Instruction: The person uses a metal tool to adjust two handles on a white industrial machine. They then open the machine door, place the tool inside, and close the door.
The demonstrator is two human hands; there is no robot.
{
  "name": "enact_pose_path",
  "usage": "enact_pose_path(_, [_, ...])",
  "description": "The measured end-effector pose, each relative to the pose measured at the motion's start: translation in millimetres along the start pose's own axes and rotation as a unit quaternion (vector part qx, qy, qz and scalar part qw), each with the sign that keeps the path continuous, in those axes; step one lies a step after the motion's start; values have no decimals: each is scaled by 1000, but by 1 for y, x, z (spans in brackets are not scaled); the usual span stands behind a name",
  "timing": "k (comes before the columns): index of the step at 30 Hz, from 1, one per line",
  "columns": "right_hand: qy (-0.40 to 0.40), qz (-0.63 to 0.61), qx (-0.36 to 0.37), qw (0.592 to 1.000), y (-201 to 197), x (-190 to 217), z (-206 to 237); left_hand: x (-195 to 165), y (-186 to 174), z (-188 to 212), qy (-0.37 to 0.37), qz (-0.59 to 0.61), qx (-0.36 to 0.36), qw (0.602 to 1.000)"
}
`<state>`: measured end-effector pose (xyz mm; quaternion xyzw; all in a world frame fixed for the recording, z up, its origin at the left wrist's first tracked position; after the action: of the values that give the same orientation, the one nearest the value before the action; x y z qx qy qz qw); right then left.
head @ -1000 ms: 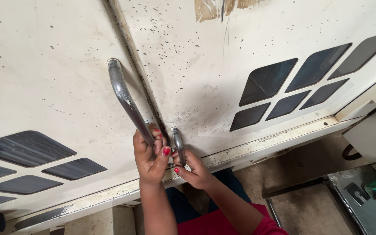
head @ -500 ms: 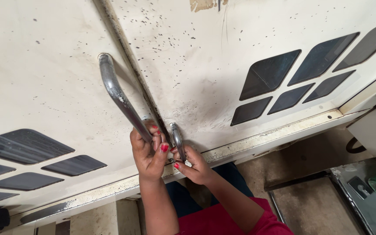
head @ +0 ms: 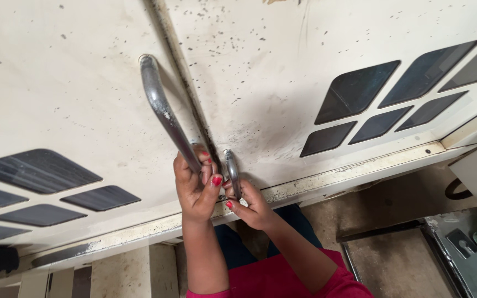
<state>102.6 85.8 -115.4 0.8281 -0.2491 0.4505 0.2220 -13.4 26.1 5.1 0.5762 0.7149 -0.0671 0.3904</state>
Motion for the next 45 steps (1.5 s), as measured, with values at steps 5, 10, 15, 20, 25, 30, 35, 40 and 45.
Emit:
enact_pose_path(5, [6, -8, 0, 1000, 0, -2, 2, 0, 0, -1, 5, -4, 1, 1000])
enact_pose_path(10, [1, -6, -1, 1000, -1, -3, 3, 0, 0, 0, 2, -3, -2, 1000])
enact_pose_path(15, [0, 5, -2, 1000, -2, -6, 4, -3, 2, -1, -1, -3, 2, 1000])
enact_pose_path(20, [6, -7, -5, 1000, -3, -8, 4, -5, 4, -3, 5, -8, 10, 1000])
enact_pose_path(25, [10, -20, -11, 1000, -3, -10, 6, -6, 4, -3, 1, -9, 13, 1000])
enact_pose_path(30, [1, -5, -10, 1000, -4, -12, 7, -7, 4, -5, 17, -25, 20, 999])
enact_pose_path(35, [-2, -4, -14, 1000, -5, -17, 8, -8, 3, -6, 17, -27, 20, 999])
enact_pose_path(40, [4, -7, -6, 1000, -8, -19, 10, -8, 3, -5, 9, -34, 22, 999])
enact_pose_path(45, [10, -13, -16, 1000, -9, -19, 8, -11, 4, -8, 27, -57, 29, 998])
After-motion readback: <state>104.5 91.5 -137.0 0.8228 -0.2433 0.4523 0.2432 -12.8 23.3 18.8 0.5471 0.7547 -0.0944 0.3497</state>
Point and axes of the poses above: each hand's wrist, its own z-axis away from the middle knuckle, its own y-axis out of the palm, x = y × z, the point moved 5 cm from there along -z, towards the middle knuckle, and after that the axes turned 6 degrees about -x, right-handed, at the moved point
